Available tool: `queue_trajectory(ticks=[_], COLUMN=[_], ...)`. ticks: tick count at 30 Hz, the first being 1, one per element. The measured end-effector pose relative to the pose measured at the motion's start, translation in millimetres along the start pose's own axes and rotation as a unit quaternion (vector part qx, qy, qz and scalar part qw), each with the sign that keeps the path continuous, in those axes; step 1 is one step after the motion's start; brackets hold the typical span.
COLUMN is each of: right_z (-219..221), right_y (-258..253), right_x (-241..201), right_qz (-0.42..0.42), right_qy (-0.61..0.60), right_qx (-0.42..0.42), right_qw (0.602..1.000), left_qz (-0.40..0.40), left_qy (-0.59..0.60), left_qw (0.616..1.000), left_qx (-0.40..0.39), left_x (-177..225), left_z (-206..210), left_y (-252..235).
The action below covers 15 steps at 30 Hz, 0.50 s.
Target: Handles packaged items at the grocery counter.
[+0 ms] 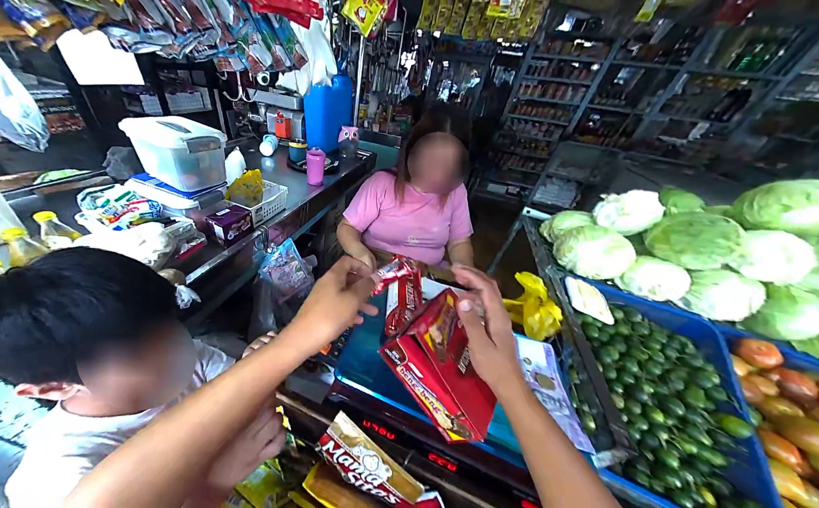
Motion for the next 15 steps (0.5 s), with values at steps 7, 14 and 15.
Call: queue_trajectory(ticks=[7,14,15], right_z=[-14.0,1.8,2.1], right_y=[8.2,19.0,19.9], right_x=[67.5,69.6,69.6], right_qz=[0.340,0.352,0.352], right_qy=[0.068,-0.083,-0.096], right_qx=[-0.252,-0.270,-0.268], right_qw=[0.903,0.892,0.892], left_qz=[0.023,-0.014,0.000], left_qy=[0.110,0.216,0.218], left_qw=[0.986,0.966,0.967], left_qx=[0.127,0.142,0.132], left_x=[-65.1,-107.1,-110.9], left_z=[-55.2,-86.6,-90.5], left_y=[32.4,48.7,50.7])
Point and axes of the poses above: each hand's wrist, its own y-axis away from the middle knuckle, its own z-axis out of the palm, x = y × z, the point moved 7 cm from there along -y, towards the middle knuckle, and after that the axes turned 15 degrees about -x, right-handed, at the moved point
